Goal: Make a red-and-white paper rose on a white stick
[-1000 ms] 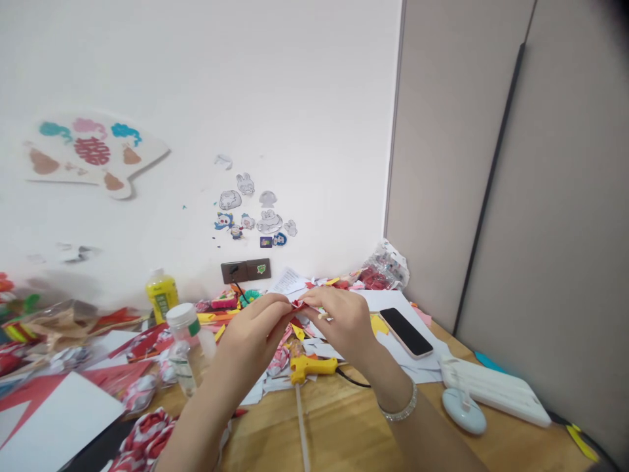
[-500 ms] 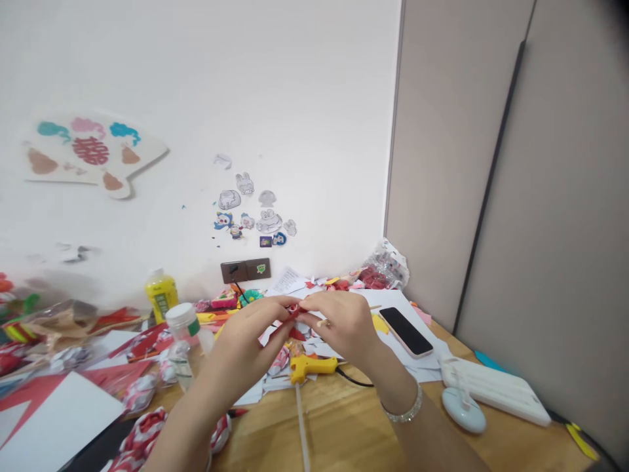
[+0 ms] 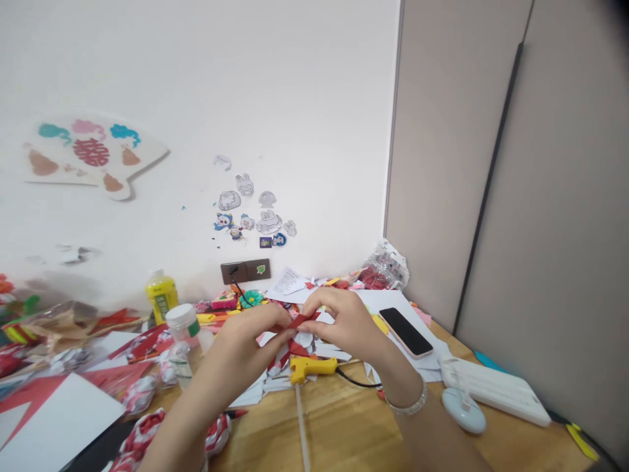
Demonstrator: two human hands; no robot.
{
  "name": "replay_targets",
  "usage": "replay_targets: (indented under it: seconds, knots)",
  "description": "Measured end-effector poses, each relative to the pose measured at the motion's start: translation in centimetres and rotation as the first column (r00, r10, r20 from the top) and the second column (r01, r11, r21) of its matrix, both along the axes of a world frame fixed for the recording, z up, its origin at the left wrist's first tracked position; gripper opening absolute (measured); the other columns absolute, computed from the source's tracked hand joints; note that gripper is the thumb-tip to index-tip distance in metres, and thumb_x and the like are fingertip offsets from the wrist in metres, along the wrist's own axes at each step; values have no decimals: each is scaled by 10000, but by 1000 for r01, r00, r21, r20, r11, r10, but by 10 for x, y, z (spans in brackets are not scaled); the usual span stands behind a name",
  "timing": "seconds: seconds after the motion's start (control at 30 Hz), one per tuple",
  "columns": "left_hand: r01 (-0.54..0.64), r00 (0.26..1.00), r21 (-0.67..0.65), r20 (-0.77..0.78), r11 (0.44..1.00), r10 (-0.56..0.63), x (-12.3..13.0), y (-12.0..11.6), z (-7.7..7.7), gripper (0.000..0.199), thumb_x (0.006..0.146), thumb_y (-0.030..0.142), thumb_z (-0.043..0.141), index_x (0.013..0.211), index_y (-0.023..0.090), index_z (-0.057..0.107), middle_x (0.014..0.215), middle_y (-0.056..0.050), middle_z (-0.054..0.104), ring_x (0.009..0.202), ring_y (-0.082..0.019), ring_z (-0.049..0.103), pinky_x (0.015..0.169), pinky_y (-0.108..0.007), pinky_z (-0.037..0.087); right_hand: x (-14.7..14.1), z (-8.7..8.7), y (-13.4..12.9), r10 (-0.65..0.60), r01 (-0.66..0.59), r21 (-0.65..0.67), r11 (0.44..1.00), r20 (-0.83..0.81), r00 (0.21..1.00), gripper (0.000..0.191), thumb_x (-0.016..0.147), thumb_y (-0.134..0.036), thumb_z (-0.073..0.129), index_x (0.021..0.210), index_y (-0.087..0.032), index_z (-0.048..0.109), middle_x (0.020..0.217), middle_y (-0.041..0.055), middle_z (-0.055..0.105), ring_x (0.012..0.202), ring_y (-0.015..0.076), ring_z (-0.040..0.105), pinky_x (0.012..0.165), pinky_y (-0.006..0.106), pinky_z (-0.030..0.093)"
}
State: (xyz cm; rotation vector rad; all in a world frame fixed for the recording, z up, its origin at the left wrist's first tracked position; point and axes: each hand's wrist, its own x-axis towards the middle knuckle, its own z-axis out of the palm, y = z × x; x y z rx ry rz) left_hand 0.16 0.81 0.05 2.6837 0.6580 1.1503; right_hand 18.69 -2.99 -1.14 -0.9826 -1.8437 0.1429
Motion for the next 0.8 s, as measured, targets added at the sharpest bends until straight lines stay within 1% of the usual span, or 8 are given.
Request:
replay_targets:
  seconds: [0.1,0.2,0.37,0.43,0.5,0.6,0.7,0.8]
  knots:
    - [22,999,-111,-26,994,-25,0,-1,3,121,791,238,553,702,203,629,654,14,654,609,-119,583,553,-209,440,0,1,-2,12,-12,-79,997,1,1000,67,740,-218,702,748,-211,636,754,-32,645,695,116,574,623,224,412]
    - [23,996,-221,-79,975,-42,2,-1,3,137,786,254,545,687,201,622,652,12,639,618,-124,570,547,-212,428,1,0,0,34,-37,-189,981,-18,999,84,711,-211,716,725,-200,634,685,-49,608,595,91,512,531,201,367]
    - [-24,997,-387,-77,922,-6,6,5,-2,165,793,319,507,739,193,599,656,9,599,586,-128,534,513,-219,397,2,-10,18,63,-137,-348,927,-217,974,151,657,-229,738,717,-170,613,625,-55,542,537,80,434,465,192,325]
    - [-24,998,-436,-63,900,-4,7,11,-7,164,791,327,496,754,193,583,610,24,565,549,-124,512,487,-212,370,0,-15,26,100,-224,-383,896,-317,943,197,642,-255,746,702,-163,582,611,-56,531,536,83,451,476,195,347]
    - [-24,999,-458,-51,888,1,7,18,-12,149,782,319,502,741,191,565,586,31,539,547,-125,500,479,-207,355,-2,-19,31,113,-268,-398,877,-371,922,220,632,-261,747,695,-161,561,616,-54,533,544,87,471,489,198,366]
    - [-34,999,-478,-53,878,10,7,26,-18,136,773,307,504,725,191,557,578,36,531,537,-120,480,483,-206,349,-5,-21,34,93,-240,-406,882,-349,932,189,640,-217,730,700,-159,560,646,-48,551,557,87,480,499,196,372]
    - [-71,997,-462,-57,884,51,8,29,-20,129,762,293,504,688,195,544,556,41,527,522,-120,474,484,-208,345,-7,-21,33,35,-128,-372,919,-248,968,112,670,-157,691,708,-162,586,670,-43,577,580,88,485,516,195,362]
    - [-130,991,-393,-66,910,112,11,28,-19,145,750,294,501,643,202,533,527,45,518,519,-132,484,492,-219,347,-6,-23,34,-14,-36,-320,947,-152,988,70,695,-147,671,738,-173,622,689,-38,610,618,98,511,538,196,360]
